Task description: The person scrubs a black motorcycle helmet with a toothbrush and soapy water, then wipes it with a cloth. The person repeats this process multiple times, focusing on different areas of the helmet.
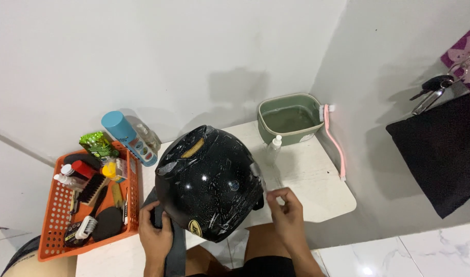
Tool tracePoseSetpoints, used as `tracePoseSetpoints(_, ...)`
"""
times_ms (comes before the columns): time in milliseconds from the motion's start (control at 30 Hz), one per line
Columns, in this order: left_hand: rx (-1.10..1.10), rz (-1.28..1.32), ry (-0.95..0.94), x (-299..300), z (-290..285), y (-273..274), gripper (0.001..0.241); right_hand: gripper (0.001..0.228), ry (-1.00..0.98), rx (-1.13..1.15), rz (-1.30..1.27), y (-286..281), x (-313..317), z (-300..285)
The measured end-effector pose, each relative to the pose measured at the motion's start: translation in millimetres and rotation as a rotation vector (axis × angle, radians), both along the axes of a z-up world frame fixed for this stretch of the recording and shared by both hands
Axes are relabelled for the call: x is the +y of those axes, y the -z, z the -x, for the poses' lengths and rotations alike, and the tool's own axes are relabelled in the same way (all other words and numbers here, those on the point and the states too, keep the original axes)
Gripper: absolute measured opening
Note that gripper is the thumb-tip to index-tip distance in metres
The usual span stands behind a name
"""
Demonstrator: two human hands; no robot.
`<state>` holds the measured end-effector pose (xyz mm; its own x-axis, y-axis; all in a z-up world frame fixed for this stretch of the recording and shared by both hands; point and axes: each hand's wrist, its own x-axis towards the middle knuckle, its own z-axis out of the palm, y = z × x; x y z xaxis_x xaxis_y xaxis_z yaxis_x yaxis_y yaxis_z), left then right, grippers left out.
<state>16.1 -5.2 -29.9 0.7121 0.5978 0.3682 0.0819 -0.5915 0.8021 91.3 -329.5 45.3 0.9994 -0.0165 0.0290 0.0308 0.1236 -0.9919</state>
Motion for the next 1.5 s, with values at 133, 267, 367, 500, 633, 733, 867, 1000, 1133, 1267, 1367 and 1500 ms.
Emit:
tracePoseSetpoints(133,0.038,0.023,-0.024,-2,1,-6,0.032,0.019,0.013,-0.015,0.083,-18,1,3)
tracePoseSetpoints(267,-0.021,-0.018,-0.013,-1,0,-5,0.033,0.004,-0.097,-0.138,0.021,-2,-3,-8)
tracePoseSetpoints(367,0.003,0.02,-0.026,-2,-1,-9,0.033,0.012,0.118,0.11,0.191,-4,-2,-13)
tracePoseSetpoints(500,0.023,0.036,-0.02,-2,2,-11,0.031,0.005,-0.001,-0.068,0.129,-5,-1,-12)
tracePoseSetpoints(633,-0.009,0.001,-0.009,-1,1,-9,0.031,0.007,-0.047,-0.091,0.128,-13,-2,-12)
tracePoseSetpoints(733,-0.047,-0.022,0.002,2,-1,-2,0.03,0.002,-0.144,0.073,0.165,-37,-2,-11)
tracePoseSetpoints(867,-0.041,-0.021,-0.015,1,-1,-5,0.03,0.01,0.037,-0.046,0.121,-38,4,-23)
tracePoseSetpoints(1000,-0.015,-0.004,-0.025,5,0,3,0.031,0.006,-0.035,0.016,0.085,-53,7,-24)
tracePoseSetpoints(1133,-0.004,0.012,-0.016,4,2,-2,0.031,0.004,-0.072,-0.07,0.207,-62,3,-25)
tracePoseSetpoints(1267,0.007,0.041,-0.013,3,2,-4,0.031,0.003,-0.054,-0.047,0.222,-67,8,-29)
tracePoseSetpoints(1367,0.011,0.029,-0.012,4,0,-5,0.031,0.008,0.035,0.037,0.157,-60,8,-37)
tracePoseSetpoints(1500,-0.011,0.039,-0.008,6,2,-3,0.031,0.004,-0.038,-0.084,0.191,-56,10,-42)
